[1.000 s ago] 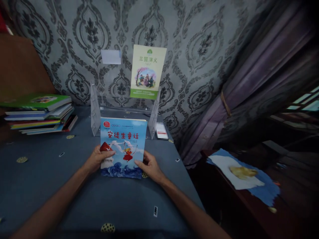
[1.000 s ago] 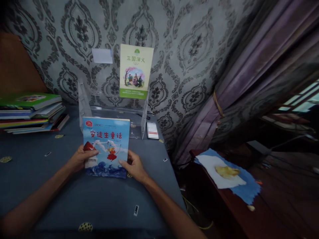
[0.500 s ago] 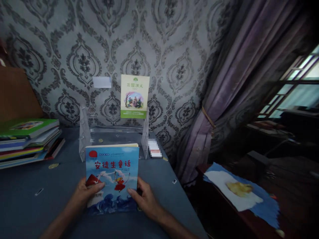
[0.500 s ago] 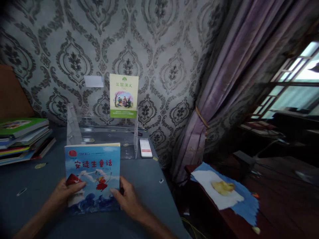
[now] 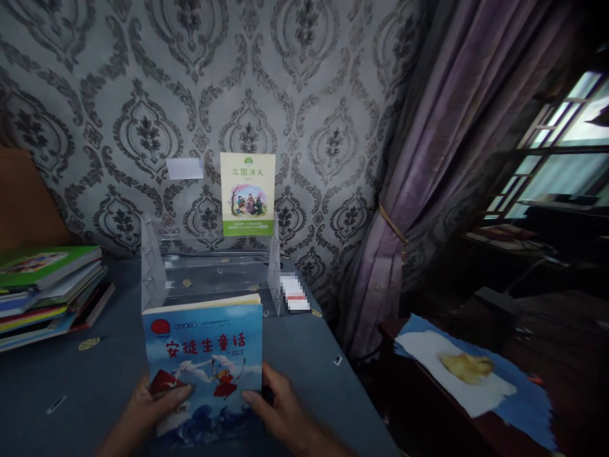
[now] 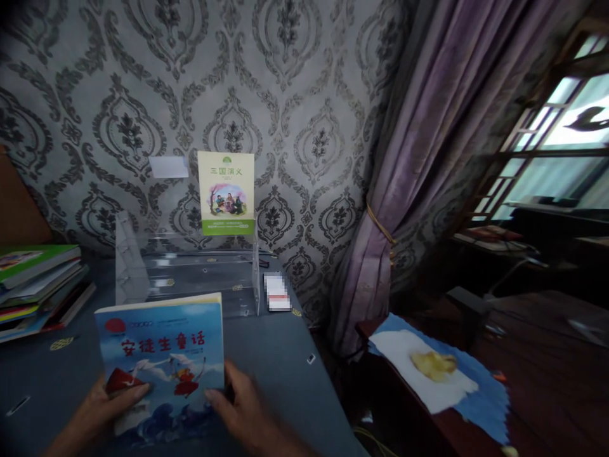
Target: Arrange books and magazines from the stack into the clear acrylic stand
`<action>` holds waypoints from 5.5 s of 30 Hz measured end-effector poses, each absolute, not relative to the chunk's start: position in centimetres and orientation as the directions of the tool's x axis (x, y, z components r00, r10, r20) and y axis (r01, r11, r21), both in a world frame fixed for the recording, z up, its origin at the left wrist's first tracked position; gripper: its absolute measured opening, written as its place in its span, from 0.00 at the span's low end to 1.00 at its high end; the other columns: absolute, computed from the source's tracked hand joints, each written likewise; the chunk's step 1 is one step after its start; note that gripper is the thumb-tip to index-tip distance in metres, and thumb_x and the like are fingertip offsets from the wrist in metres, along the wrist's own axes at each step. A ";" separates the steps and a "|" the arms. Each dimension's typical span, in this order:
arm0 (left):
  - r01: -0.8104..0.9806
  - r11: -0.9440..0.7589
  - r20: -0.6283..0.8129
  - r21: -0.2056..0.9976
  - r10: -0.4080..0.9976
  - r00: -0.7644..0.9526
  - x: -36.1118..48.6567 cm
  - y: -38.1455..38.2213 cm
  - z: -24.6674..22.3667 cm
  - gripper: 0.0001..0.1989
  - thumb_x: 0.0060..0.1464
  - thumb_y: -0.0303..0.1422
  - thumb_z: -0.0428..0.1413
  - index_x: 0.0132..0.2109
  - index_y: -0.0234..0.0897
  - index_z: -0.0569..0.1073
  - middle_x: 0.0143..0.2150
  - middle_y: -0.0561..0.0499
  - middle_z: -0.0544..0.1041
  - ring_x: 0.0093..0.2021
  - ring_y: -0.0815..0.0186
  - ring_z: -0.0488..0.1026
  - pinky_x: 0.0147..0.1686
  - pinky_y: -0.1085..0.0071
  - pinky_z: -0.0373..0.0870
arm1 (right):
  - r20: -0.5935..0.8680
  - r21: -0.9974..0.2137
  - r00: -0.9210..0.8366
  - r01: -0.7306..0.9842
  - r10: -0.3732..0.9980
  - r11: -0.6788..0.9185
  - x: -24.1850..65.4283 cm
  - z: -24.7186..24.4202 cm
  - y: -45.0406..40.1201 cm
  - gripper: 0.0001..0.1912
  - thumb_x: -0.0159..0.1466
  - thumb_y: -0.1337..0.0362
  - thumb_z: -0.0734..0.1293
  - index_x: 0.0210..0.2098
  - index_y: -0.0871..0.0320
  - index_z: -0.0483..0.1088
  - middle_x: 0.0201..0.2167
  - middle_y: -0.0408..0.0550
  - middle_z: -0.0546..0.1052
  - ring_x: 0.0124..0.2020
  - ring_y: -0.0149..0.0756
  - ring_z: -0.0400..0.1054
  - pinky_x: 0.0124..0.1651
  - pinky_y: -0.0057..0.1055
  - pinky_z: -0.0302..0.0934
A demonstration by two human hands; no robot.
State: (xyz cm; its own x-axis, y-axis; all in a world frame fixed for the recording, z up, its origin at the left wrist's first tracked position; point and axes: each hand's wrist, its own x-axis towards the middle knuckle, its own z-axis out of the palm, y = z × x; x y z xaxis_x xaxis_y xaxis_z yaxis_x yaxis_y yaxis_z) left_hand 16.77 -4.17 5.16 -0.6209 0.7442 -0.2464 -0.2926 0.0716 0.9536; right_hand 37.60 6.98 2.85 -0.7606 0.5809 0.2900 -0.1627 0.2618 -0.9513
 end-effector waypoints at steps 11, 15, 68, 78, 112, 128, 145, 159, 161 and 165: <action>-0.140 0.140 -0.197 0.980 0.751 -0.630 15.5 -4.6 4.3 0.31 0.21 0.49 0.75 0.33 0.38 0.76 0.28 0.47 0.82 0.31 0.53 0.81 0.30 0.66 0.78 | 0.224 -0.952 -0.803 -0.057 0.552 0.302 38.4 4.4 6.8 0.23 0.69 0.52 0.63 0.58 0.58 0.69 0.49 0.52 0.79 0.48 0.41 0.73 0.54 0.37 0.66; -0.093 0.165 -0.188 0.982 0.783 -0.593 15.2 -5.1 4.9 0.31 0.21 0.51 0.74 0.33 0.38 0.78 0.30 0.46 0.83 0.35 0.50 0.81 0.35 0.63 0.80 | 0.241 -0.922 -0.821 -0.027 0.518 0.386 38.7 4.7 6.9 0.22 0.71 0.53 0.60 0.58 0.59 0.68 0.47 0.52 0.79 0.45 0.40 0.74 0.49 0.34 0.67; 0.362 0.022 0.151 0.932 0.883 -0.444 13.4 -1.2 4.1 0.18 0.39 0.49 0.66 0.27 0.41 0.75 0.20 0.53 0.70 0.24 0.63 0.66 0.24 0.74 0.61 | 0.357 -0.798 -0.638 0.172 0.683 0.578 39.4 3.6 9.3 0.20 0.73 0.54 0.57 0.58 0.54 0.69 0.51 0.54 0.77 0.51 0.43 0.71 0.56 0.38 0.64; 0.416 0.003 0.185 0.909 0.893 -0.410 13.6 -0.4 6.0 0.19 0.40 0.48 0.66 0.35 0.40 0.77 0.24 0.53 0.76 0.26 0.62 0.68 0.28 0.71 0.63 | 0.463 -0.734 -0.617 0.134 0.636 0.665 38.2 3.3 10.8 0.15 0.73 0.56 0.58 0.50 0.56 0.71 0.45 0.53 0.77 0.47 0.41 0.71 0.55 0.37 0.65; 0.798 -0.042 0.556 0.601 0.740 -0.379 15.3 7.6 10.7 0.14 0.59 0.44 0.52 0.45 0.42 0.62 0.32 0.51 0.77 0.33 0.57 0.77 0.32 0.67 0.68 | 0.659 -0.668 -0.282 0.207 0.697 0.715 36.2 7.4 16.7 0.15 0.70 0.53 0.59 0.32 0.55 0.63 0.29 0.43 0.68 0.31 0.36 0.62 0.35 0.30 0.57; 0.781 -0.053 0.568 0.622 0.718 -0.404 13.1 9.9 7.1 0.20 0.59 0.43 0.52 0.53 0.35 0.65 0.36 0.47 0.77 0.36 0.58 0.75 0.38 0.64 0.71 | 0.691 -0.598 -0.344 0.223 0.636 0.770 35.0 6.4 17.5 0.11 0.71 0.57 0.58 0.35 0.54 0.63 0.32 0.46 0.72 0.33 0.37 0.65 0.37 0.31 0.59; 0.569 -0.219 0.510 0.792 0.750 -0.421 12.4 10.0 7.2 0.24 0.54 0.49 0.57 0.51 0.39 0.64 0.46 0.45 0.77 0.46 0.56 0.77 0.44 0.61 0.77 | 0.413 -0.378 -0.734 0.401 0.540 0.834 35.4 15.3 18.6 0.03 0.67 0.68 0.67 0.36 0.56 0.71 0.31 0.43 0.76 0.33 0.35 0.69 0.34 0.27 0.50; 0.792 -0.043 0.598 0.609 0.681 -0.423 13.9 10.5 10.5 0.23 0.58 0.48 0.52 0.52 0.36 0.64 0.32 0.51 0.75 0.29 0.60 0.73 0.32 0.66 0.69 | 0.496 -0.437 -0.699 0.313 0.516 0.843 37.3 16.1 20.3 0.07 0.68 0.67 0.63 0.33 0.56 0.70 0.26 0.42 0.72 0.27 0.34 0.63 0.32 0.27 0.50; 0.820 -0.025 0.633 0.572 0.650 -0.422 14.0 10.9 11.3 0.27 0.59 0.48 0.53 0.56 0.32 0.63 0.30 0.52 0.73 0.30 0.59 0.74 0.32 0.66 0.69 | 0.555 -0.449 -0.644 0.301 0.526 0.841 37.4 16.3 20.3 0.05 0.69 0.65 0.63 0.36 0.56 0.70 0.28 0.43 0.74 0.29 0.35 0.66 0.34 0.27 0.52; 0.867 -0.034 0.719 0.496 0.576 -0.389 13.8 12.3 12.6 0.37 0.60 0.52 0.51 0.63 0.25 0.59 0.36 0.43 0.76 0.40 0.51 0.77 0.41 0.61 0.72 | 0.661 -0.473 -0.502 0.298 0.558 0.829 37.5 16.4 20.4 0.07 0.70 0.62 0.61 0.41 0.56 0.69 0.31 0.45 0.77 0.32 0.37 0.69 0.36 0.28 0.55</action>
State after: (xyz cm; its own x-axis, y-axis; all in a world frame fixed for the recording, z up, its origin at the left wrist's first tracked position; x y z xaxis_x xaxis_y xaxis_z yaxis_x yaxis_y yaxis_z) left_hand 13.84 12.32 12.59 -0.3889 0.5756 0.7194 0.8674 -0.0343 0.4964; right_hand 37.52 20.37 16.45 -0.5022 0.5575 0.6610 0.2980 0.8292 -0.4729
